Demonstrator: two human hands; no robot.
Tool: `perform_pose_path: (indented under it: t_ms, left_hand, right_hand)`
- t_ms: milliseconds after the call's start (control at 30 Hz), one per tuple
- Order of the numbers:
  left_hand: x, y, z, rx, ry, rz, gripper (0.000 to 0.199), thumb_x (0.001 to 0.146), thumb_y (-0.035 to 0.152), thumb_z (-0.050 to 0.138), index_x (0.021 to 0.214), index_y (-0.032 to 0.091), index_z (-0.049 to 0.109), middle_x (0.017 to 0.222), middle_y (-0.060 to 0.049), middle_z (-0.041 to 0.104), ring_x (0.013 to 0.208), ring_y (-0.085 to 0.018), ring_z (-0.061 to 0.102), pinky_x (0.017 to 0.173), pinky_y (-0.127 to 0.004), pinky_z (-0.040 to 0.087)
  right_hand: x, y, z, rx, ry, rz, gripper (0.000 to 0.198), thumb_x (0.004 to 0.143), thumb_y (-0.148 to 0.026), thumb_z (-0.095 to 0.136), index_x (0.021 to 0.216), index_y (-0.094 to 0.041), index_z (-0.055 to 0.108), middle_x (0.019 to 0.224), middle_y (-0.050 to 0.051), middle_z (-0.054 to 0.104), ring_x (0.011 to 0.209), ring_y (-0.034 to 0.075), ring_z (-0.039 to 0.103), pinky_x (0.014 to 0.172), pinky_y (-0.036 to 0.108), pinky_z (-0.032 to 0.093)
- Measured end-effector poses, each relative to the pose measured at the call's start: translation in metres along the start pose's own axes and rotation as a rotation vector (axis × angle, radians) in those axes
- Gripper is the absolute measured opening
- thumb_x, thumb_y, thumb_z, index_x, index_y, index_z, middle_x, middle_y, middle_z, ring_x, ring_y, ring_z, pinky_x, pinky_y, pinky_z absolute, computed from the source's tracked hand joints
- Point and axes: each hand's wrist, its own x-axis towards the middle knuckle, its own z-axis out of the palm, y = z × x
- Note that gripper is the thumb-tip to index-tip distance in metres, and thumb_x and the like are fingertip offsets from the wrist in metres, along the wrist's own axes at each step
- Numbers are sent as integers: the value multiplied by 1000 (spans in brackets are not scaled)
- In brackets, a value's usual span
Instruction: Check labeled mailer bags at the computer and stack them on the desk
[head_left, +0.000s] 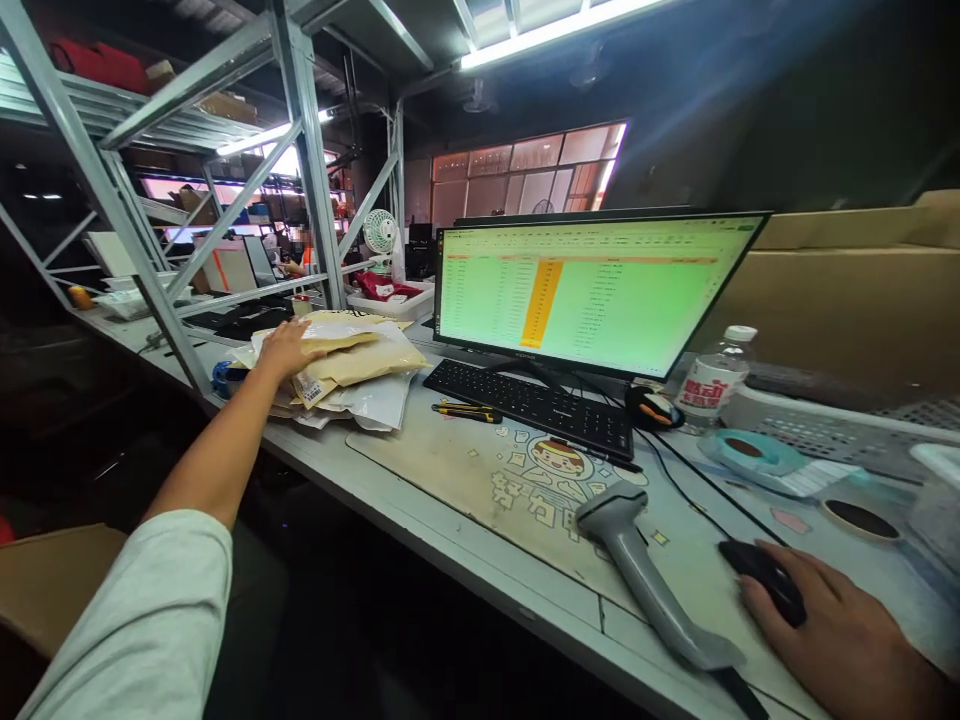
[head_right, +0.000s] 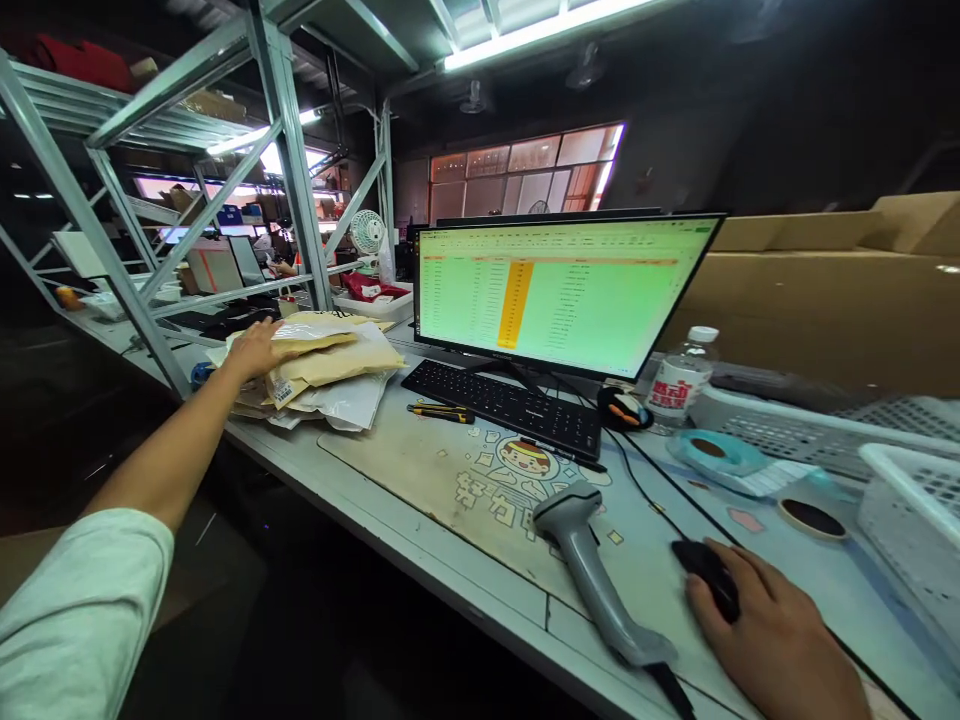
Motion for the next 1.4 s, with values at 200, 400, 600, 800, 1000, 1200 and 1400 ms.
perform_pose_path:
  t_ms: [200,400,600,800,1000,1200,1400]
  left_hand:
    - [4,31,21,94,-117,-19,41,98,35,55,126,10,72,129,-23,69,130,-39,58,114,-59,36]
    - [-1,45,29,111,-14,48,50,88,22,55,132,1,67,138,-33,60,136,-46,49,111,-62,35]
    - [0,69,14,42,178,92,39,92,15,42,113,2,71,122,-31,67,124,-45,56,106,-60,41]
    - [-58,106,-13,-247,508,312,24,95,18,39,105,17,62,117,-16,69,122,-31,59,112,-50,43]
    - [-166,124,18,-696,437,789,18,103,27,41,88,25,51,115,-9,76,132,-22,62,117,-49,47]
    - [-170,122,77,-500,-109,877,35,101,21,41,93,20,75,156,-12,56,152,-27,40,124,-51,39]
    - [-129,136,63,-311,-365,849,45,92,13,44,115,21,82,153,-11,58,139,-32,56,119,-50,46]
  right_hand:
    - [-4,-44,-35,-11,-98,22,68,92,-63,33,132,-15,61,137,21,64,125,44,61,106,59,54]
    - [-6,-39,-33,-20,-60,-43,59,95,-56,38,132,-17,60,135,18,65,124,41,61,109,56,52]
    - [-6,-38,-33,1,-50,-48,58,94,-55,39,132,-18,61,134,19,65,123,41,62,106,58,53]
    - [-7,-47,-42,-29,-138,25,63,97,-56,35,138,-15,58,142,20,61,130,42,57,105,55,53]
    - [-9,-53,-45,-39,-128,3,60,99,-53,37,138,-12,57,140,22,60,130,40,56,111,53,49]
    - [-10,-55,-46,-44,-121,-19,55,100,-48,41,139,-13,57,141,23,60,131,40,55,115,51,44]
    - [-12,-55,-44,-51,-113,-30,57,101,-48,42,140,-10,58,141,23,59,132,37,55,116,47,42]
